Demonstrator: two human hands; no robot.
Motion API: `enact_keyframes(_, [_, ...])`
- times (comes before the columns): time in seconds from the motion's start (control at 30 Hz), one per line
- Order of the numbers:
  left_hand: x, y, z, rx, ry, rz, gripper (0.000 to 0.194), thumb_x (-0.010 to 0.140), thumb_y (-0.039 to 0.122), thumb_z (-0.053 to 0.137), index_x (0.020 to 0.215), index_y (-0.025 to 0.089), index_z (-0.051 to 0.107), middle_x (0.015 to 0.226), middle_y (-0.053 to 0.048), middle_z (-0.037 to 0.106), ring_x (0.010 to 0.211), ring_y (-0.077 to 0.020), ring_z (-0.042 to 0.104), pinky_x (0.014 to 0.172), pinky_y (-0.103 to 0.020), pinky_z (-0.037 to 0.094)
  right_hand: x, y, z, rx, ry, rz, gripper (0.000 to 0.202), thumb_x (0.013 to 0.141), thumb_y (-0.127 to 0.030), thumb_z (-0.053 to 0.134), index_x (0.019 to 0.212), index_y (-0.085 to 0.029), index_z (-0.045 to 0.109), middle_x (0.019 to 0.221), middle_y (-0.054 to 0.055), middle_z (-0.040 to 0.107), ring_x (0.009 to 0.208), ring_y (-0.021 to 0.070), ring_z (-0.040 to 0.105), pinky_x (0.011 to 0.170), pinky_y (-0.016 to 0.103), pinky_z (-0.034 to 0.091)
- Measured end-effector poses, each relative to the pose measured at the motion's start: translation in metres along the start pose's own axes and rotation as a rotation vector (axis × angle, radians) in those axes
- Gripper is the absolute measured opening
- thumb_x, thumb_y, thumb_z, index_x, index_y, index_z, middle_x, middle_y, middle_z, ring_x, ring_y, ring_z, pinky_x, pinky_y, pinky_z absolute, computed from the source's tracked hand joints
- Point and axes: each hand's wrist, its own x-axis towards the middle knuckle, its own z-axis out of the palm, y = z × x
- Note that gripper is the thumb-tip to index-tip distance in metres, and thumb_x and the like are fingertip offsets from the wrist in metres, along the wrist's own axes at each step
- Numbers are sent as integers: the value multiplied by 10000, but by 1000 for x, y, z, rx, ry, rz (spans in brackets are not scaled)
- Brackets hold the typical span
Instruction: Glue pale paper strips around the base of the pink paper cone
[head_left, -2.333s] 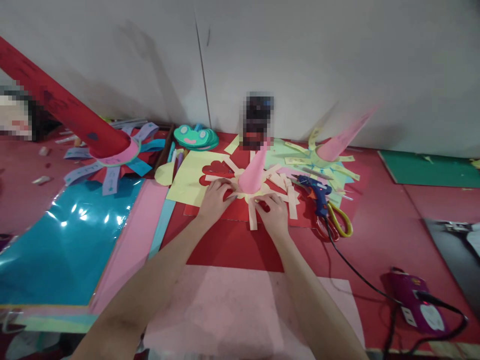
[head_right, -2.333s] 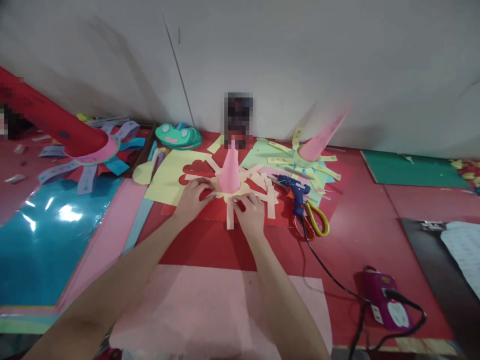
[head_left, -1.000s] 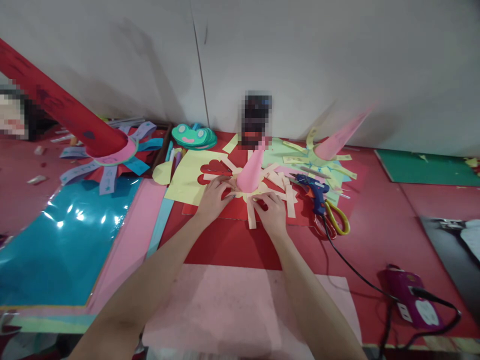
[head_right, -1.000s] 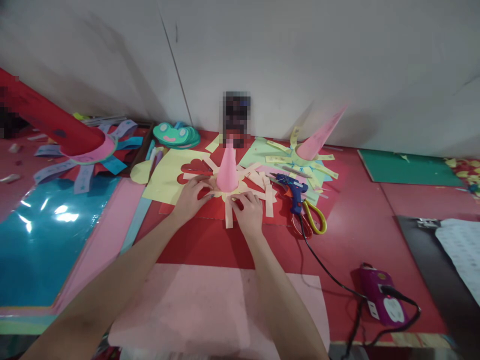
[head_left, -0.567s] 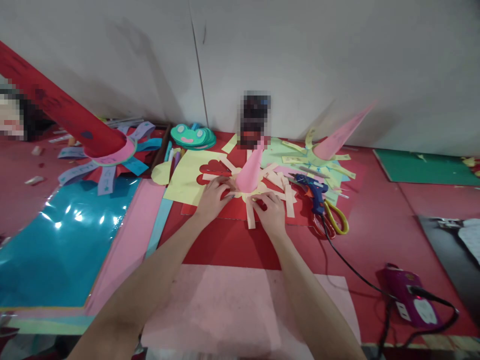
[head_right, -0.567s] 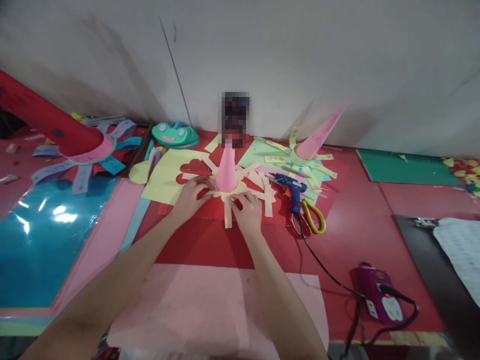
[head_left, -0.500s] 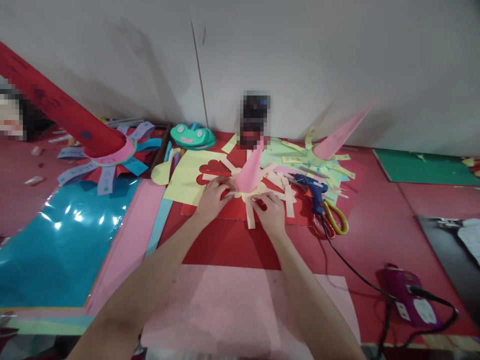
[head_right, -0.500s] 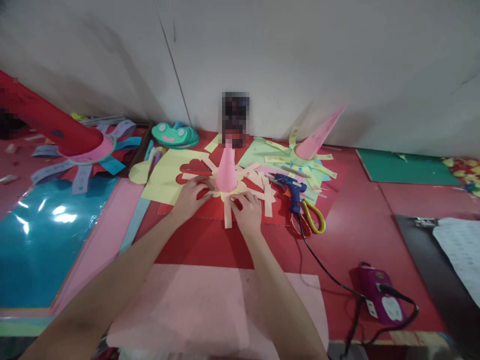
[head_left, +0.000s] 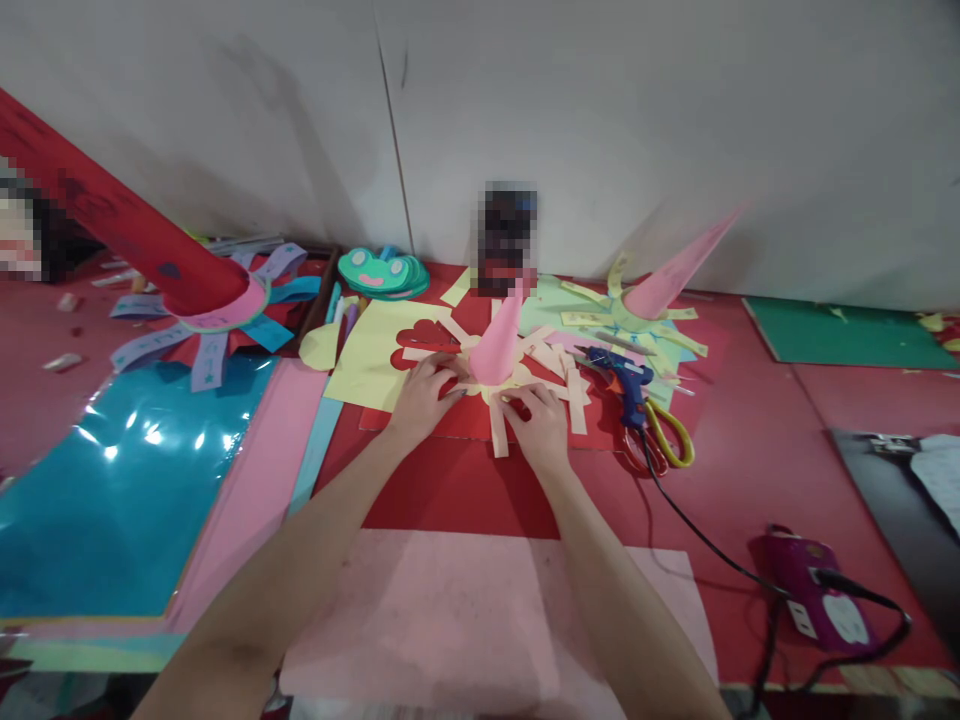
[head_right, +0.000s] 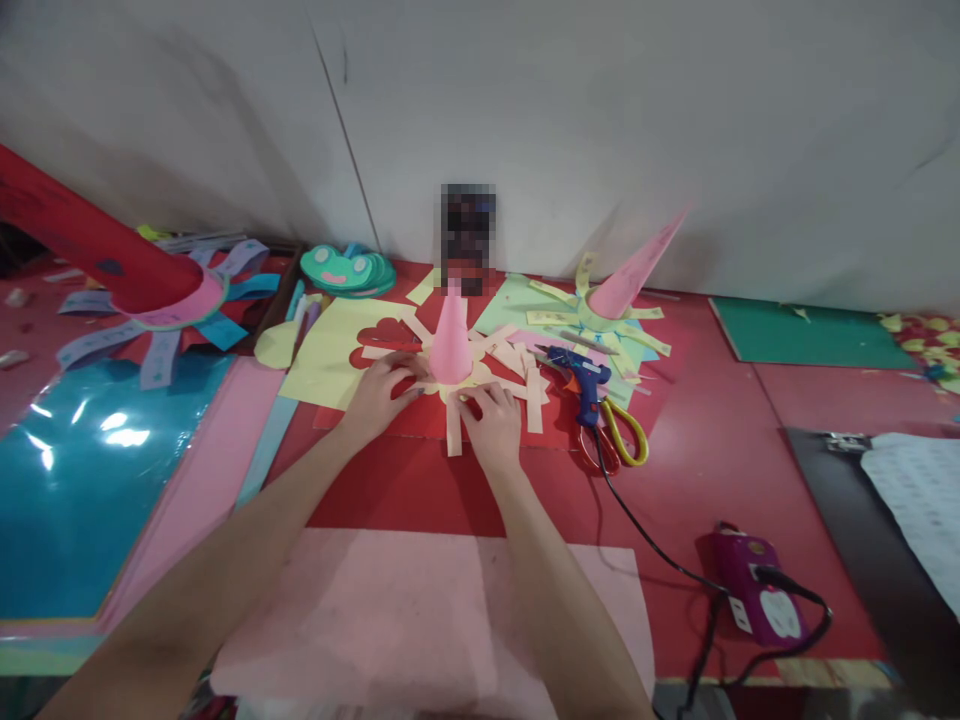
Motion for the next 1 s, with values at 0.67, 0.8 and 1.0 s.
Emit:
enact_keyframes(0.67, [-20, 37, 12, 187, -137, 80, 370, 846, 429, 599, 1135, 201, 570, 1135, -77, 575, 1017, -267, 528, 881, -416, 415, -1, -1, 3, -103, -2, -64, 257, 889, -335, 507, 1045, -240, 689, 903, 75, 595, 844, 213, 532, 773, 360, 432])
enact_keyframes(0.8, [-19, 35, 12, 179, -127, 71, 374, 830, 449, 613, 1101, 194, 576, 1110, -69, 587, 1001, -267, 521, 871, -415, 413, -1, -2, 4, -99, 4, -48, 235, 876, -329, 529, 1017, -245, 698, 904, 74, 594, 852, 215, 534, 769, 356, 435])
enact_keyframes(1.0, [-18, 35, 13, 178, -127, 64, 393, 808, 467, 638, 1088, 199, 573, 1100, -57, 595, 986, -259, 523, 851, -397, 414, -1, -2, 3, -37, 23, -29, 194, 863, -307, 553, 982, -244, 693, 875, 57, 600, 851, 209, 546, 797, 354, 442])
